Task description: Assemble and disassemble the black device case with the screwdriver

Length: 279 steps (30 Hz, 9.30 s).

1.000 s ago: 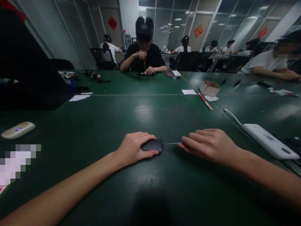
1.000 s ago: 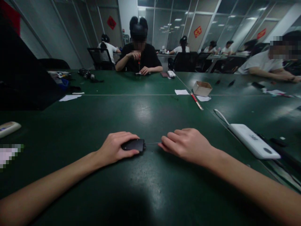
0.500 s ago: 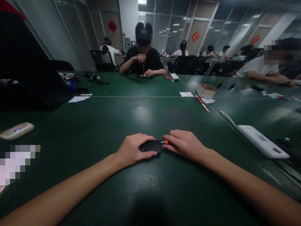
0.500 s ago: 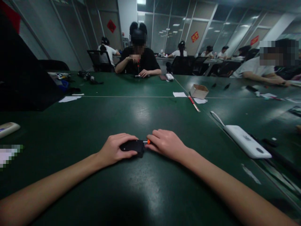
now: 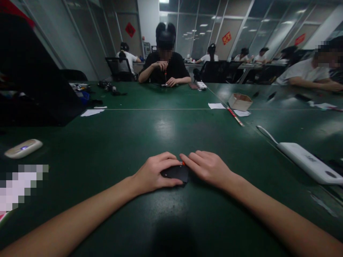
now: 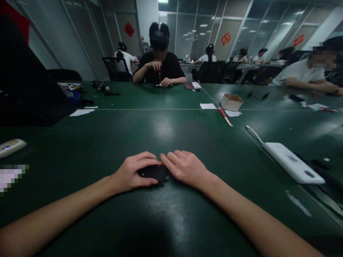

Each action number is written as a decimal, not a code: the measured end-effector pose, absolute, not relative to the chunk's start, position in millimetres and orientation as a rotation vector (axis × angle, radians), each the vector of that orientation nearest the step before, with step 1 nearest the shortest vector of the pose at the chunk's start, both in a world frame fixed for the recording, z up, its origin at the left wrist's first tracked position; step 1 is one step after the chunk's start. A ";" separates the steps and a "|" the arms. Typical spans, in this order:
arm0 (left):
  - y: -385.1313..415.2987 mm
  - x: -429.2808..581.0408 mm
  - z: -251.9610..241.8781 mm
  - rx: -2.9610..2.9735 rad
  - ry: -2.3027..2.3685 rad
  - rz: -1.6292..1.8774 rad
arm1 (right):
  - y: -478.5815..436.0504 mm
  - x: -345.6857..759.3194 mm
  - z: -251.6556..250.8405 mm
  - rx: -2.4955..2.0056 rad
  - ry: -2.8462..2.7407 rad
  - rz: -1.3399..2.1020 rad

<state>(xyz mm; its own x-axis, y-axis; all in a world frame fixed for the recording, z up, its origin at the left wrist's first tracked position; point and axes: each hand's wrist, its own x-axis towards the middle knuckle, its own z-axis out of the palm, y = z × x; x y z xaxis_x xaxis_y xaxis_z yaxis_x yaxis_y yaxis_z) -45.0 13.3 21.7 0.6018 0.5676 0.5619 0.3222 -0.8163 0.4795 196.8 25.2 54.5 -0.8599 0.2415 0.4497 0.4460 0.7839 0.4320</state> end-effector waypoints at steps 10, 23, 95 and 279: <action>14.3 -45.9 23.2 2.476 0.673 1.081 | 35.8 207.3 47.5 -0.565 -2.620 -0.589; 13.2 -45.8 24.4 2.449 0.602 1.010 | 30.1 211.9 49.2 -0.478 -2.631 -0.590; 40.5 -62.8 37.2 0.652 0.671 1.102 | 7.2 185.2 40.0 -1.068 -2.135 1.021; -22.8 -24.3 30.3 1.144 1.004 1.161 | 9.4 162.7 31.4 -0.702 -1.480 1.700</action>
<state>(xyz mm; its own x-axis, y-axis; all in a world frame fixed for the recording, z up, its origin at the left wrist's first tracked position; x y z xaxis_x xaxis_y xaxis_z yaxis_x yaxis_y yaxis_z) -24.3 -22.8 30.3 0.1404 0.9900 -0.0094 -0.1520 0.0309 0.9879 162.7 9.4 31.4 -0.5588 0.8258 0.0755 -0.1885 -0.0378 -0.9814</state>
